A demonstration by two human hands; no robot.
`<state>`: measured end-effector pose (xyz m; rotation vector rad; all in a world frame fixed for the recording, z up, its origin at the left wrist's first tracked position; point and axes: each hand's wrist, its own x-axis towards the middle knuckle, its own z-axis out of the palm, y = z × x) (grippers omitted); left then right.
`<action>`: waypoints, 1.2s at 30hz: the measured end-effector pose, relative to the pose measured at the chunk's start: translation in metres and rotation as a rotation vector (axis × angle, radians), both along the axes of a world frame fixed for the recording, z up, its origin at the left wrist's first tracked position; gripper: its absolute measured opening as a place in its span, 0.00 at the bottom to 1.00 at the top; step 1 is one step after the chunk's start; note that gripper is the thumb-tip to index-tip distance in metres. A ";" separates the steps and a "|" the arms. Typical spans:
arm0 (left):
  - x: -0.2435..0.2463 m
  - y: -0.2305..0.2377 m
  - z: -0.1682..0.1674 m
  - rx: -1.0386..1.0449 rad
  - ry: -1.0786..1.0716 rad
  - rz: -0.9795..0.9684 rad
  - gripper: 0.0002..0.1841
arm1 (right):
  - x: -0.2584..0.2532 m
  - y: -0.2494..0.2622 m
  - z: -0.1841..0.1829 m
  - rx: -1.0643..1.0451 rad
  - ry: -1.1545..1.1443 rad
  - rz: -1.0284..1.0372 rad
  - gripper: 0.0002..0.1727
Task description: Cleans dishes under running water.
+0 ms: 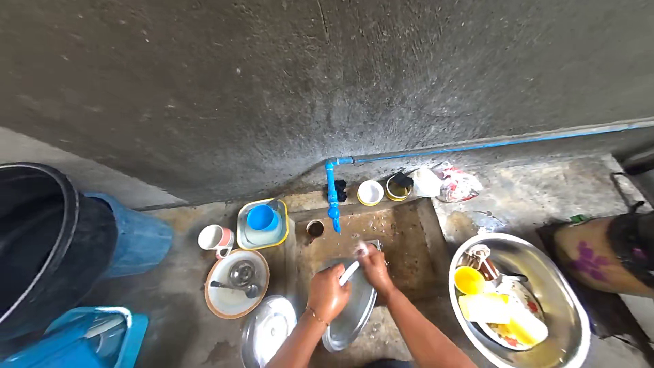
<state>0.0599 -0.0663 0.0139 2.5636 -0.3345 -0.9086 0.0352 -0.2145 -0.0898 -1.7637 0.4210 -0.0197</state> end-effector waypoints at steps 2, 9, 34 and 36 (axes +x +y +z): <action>-0.005 0.002 -0.007 -0.036 -0.040 0.021 0.09 | 0.004 0.009 0.014 -0.162 -0.071 0.083 0.22; -0.053 -0.001 -0.045 -0.347 -0.781 0.294 0.09 | -0.025 0.019 -0.060 0.953 0.388 -0.765 0.26; -0.040 0.038 -0.028 0.048 -0.092 0.208 0.27 | -0.062 0.028 -0.018 0.045 0.019 0.298 0.12; -0.045 0.034 -0.027 0.099 0.018 0.179 0.27 | -0.064 0.031 -0.032 -0.120 -0.250 0.408 0.09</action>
